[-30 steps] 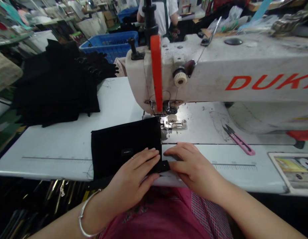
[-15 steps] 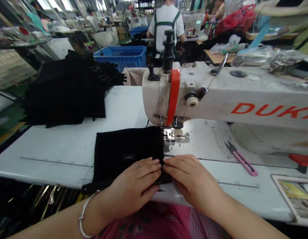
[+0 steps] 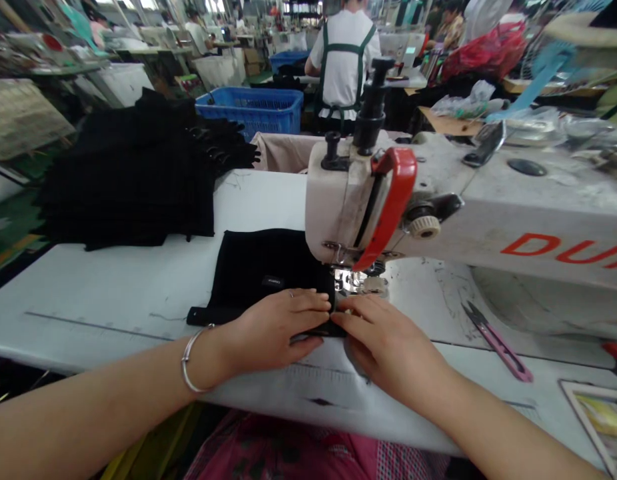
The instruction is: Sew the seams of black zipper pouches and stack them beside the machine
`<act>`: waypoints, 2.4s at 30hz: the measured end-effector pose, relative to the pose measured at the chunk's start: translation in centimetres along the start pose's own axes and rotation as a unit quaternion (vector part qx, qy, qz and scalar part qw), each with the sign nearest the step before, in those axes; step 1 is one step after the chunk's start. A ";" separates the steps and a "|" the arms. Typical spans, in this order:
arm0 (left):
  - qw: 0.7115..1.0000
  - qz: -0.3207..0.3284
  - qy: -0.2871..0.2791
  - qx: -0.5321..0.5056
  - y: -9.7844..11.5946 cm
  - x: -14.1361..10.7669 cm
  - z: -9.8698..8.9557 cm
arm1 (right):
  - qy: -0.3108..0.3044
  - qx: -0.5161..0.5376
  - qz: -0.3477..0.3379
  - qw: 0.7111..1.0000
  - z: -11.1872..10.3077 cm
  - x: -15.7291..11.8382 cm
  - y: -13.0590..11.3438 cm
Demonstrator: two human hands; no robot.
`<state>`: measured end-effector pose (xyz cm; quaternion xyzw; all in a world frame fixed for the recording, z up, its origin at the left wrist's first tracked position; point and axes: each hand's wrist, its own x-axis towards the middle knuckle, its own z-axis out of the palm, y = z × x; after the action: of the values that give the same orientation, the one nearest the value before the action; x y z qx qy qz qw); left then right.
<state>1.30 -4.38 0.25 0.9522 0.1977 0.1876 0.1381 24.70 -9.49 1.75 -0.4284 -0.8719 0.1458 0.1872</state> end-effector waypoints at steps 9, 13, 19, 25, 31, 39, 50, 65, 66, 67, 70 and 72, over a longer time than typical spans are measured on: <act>1.000 0.012 0.019 0.019 -3.2 1.9 -0.1 | -0.022 -0.039 0.058 0.997 0.3 1.4 1.6; 0.999 0.017 0.031 0.041 -3.6 2.7 -0.1 | 0.008 -0.066 0.079 0.995 1.0 1.4 2.0; 0.996 0.008 0.045 0.075 -3.7 2.7 -0.7 | 0.114 -0.007 0.049 0.992 1.2 0.9 2.1; 0.997 0.009 0.064 0.031 -5.1 2.1 -1.1 | 0.146 -0.109 0.078 0.980 0.4 1.2 2.8; 0.995 -0.018 0.096 -0.020 -3.8 2.3 -0.3 | 0.106 -0.195 0.116 0.968 0.6 1.4 3.4; 0.996 -0.033 0.086 -0.017 -2.6 2.7 0.1 | 0.109 0.027 0.027 0.993 1.7 1.2 2.3; 0.989 -0.065 0.127 -0.022 -3.2 3.4 0.8 | 0.122 -0.006 0.066 0.990 1.8 1.8 2.8; 0.987 -0.099 0.123 0.004 -4.6 3.8 1.6 | 0.128 -0.040 0.102 0.986 2.3 2.5 3.4; 0.987 -0.099 0.123 0.004 -4.6 3.8 1.5 | 0.129 -0.042 0.100 0.986 2.3 2.5 3.5; 0.987 -0.099 0.123 0.003 -4.5 3.8 1.5 | 0.129 -0.043 0.098 0.986 2.3 2.5 3.5; 0.988 -0.101 0.120 0.002 -4.4 3.9 1.3 | 0.129 -0.045 0.094 0.986 2.5 2.5 3.5; 0.987 -0.105 0.118 0.002 -4.3 3.9 1.2 | 0.130 -0.048 0.096 0.986 2.6 2.5 3.5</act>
<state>3.76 0.86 -1.06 0.8977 0.3117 0.2829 0.1303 24.57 -5.65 -1.51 -0.5335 -0.8012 0.0646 0.2631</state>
